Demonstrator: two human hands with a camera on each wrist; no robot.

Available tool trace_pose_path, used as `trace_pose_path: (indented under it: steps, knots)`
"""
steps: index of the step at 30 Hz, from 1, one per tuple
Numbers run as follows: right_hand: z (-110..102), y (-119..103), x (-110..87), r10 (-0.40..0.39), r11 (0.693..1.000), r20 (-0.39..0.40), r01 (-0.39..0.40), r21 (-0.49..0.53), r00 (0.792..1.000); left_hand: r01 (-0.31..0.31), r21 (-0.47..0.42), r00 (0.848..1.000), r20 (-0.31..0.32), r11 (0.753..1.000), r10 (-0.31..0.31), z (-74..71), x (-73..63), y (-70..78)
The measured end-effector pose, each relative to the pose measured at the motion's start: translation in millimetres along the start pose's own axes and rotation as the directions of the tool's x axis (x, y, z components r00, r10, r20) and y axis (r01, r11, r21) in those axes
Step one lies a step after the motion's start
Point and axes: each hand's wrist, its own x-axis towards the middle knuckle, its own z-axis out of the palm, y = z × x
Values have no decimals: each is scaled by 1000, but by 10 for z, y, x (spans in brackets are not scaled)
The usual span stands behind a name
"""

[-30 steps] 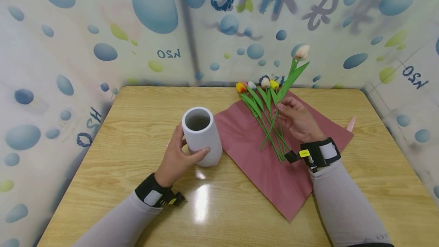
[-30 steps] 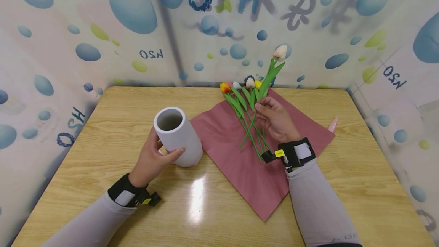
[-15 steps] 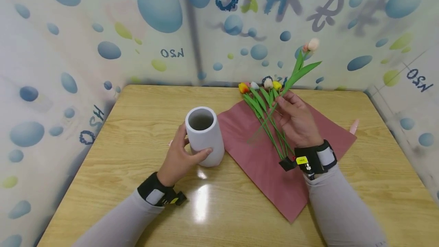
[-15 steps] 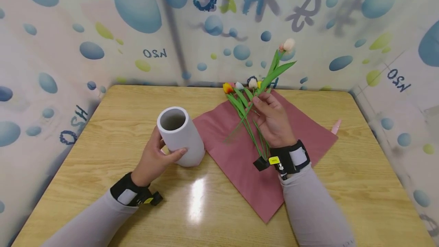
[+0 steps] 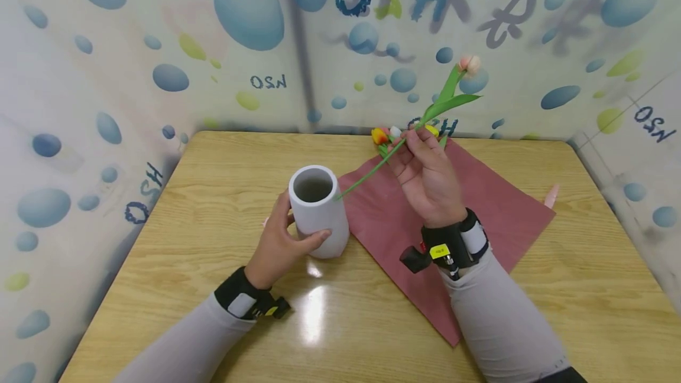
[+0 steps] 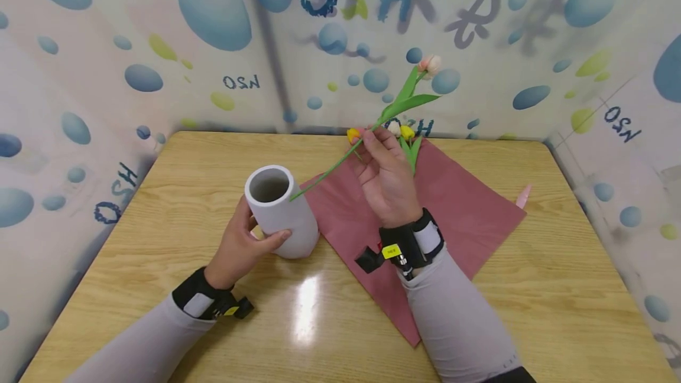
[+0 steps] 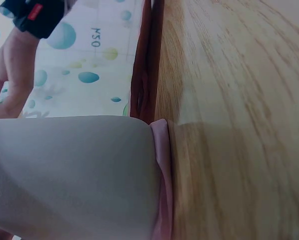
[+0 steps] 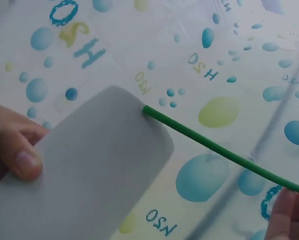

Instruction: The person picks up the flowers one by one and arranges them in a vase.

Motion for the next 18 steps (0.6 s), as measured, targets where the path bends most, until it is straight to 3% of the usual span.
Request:
trace_pose_path:
  steps: [6, 12, 18]
  knots:
    - [125, 94, 37, -35, 999, 43, 33, 37, 998, -1, 4, 1000, 5, 1000, 1, -5, 4, -4]
    - [201, 181, 62, -108, 982, 61, 116, -152, 992, -1, 25, 1000, -5, 1000, 1, -7, 8, 1]
    - [240, 283, 62, -110, 959, 54, 121, -256, 992, -16, 22, 1000, 1, 1000, 16, -6, 6, -14]
